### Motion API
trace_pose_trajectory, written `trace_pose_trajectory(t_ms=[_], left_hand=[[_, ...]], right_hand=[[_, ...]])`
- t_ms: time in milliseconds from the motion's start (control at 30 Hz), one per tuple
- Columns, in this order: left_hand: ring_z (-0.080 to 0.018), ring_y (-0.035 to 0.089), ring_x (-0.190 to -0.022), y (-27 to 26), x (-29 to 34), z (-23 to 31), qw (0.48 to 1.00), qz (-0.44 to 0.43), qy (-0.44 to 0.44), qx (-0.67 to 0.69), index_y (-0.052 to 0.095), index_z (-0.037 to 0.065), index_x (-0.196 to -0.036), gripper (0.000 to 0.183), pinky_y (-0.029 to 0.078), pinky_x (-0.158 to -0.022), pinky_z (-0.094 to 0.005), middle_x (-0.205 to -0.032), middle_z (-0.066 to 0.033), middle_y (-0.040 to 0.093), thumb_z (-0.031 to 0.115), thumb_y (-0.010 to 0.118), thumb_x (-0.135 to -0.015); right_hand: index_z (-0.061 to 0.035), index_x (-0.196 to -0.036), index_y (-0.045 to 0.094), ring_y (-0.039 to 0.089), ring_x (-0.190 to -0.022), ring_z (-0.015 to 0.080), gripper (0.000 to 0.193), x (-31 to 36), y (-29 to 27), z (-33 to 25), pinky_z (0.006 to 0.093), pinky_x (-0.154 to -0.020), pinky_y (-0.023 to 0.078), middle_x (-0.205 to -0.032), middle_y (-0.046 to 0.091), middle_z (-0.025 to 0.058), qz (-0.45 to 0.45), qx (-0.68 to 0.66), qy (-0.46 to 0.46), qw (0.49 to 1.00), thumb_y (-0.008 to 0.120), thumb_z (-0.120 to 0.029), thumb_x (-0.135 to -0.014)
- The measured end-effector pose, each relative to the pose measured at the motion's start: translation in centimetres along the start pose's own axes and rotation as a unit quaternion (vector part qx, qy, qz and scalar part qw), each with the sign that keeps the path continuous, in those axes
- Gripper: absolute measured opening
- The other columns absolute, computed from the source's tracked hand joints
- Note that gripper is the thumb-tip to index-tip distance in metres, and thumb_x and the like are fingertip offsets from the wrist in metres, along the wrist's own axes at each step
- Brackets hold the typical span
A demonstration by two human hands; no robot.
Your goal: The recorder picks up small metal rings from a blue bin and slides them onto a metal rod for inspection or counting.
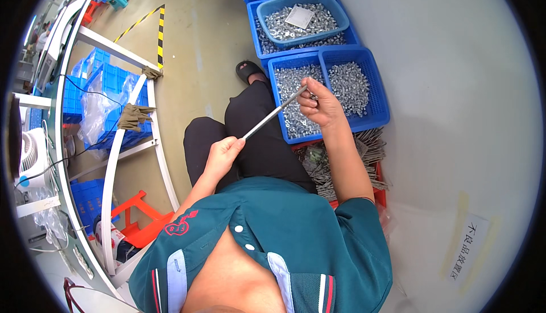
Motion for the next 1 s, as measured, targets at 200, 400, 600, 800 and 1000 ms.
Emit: trace_pose_trajectory(t_ms=[200,400,600,800,1000], left_hand=[[-0.0115,0.034,-0.047,-0.1,-0.2,0.4,0.999,0.014,-0.004,-0.037,0.048,0.003,-0.062,0.045,0.032,-0.045,-0.0314,-0.049,-0.0045,0.038,0.039,0.056,-0.087],[-0.0058,0.028,-0.053,0.9,-1.6,1.3,0.996,0.012,-0.001,0.088,0.041,0.003,-0.061,0.041,0.027,-0.045,-0.0271,-0.053,0.0021,0.031,0.028,0.057,-0.089],[-0.0051,0.028,-0.053,0.3,-2.1,1.3,0.995,0.023,0.01,0.094,0.042,0.003,-0.061,0.042,0.027,-0.045,-0.0262,-0.054,0.0042,0.032,0.029,0.057,-0.089],[-0.0051,0.028,-0.053,0.4,-1.5,0.7,0.996,0.009,0.004,0.091,0.041,0.003,-0.06,0.043,0.027,-0.045,-0.0264,-0.054,0.0042,0.031,0.03,0.058,-0.089],[-0.0072,0.03,-0.05,0.6,-0.5,-0.2,0.999,-0.013,-0.009,0.047,0.045,0.001,-0.06,0.045,0.028,-0.044,-0.0287,-0.05,0.0001,0.033,0.034,0.057,-0.089]], right_hand=[[-0.009,-0.084,0.054,0.035,-0.048,0.0029,0.006,0.1,1.6,-0.4,0.0153,-0.038,0.024,-0.063,0.045,-0.0027,0.078,0.216,-0.091,0.969,0.06,-0.01,-0.085],[-0.0045,-0.099,0.058,0.036,-0.048,0.0034,0.019,0.0,3.4,3.4,0.0168,-0.04,0.025,-0.066,0.049,-0.0029,0.061,0.29,0.042,0.954,0.063,-0.01,-0.082],[0.0041,-0.106,0.051,0.043,-0.056,0.0071,0.025,0.5,0.0,2.6,0.0171,-0.039,0.031,-0.085,0.055,0.0095,0.114,0.116,0.065,0.985,0.053,0.001,-0.081],[0.0,-0.103,0.054,0.041,-0.052,0.0039,0.016,0.0,-2.4,0.9,0.0146,-0.036,0.029,-0.086,0.056,0.0071,0.116,-0.038,-0.006,0.993,0.052,-0.005,-0.088],[-0.0033,-0.098,0.056,0.04,-0.049,0.0037,0.013,-0.7,-1.5,-0.3,0.0154,-0.035,0.028,-0.088,0.06,0.0072,0.107,-0.068,-0.066,0.99,0.052,-0.013,-0.091]])
Point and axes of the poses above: each hand's wrist, its own x-axis away from the middle knuckle, its own y-axis out of the palm, z = x × y, the point moved 1 cm from there along -x, towards the middle knuckle
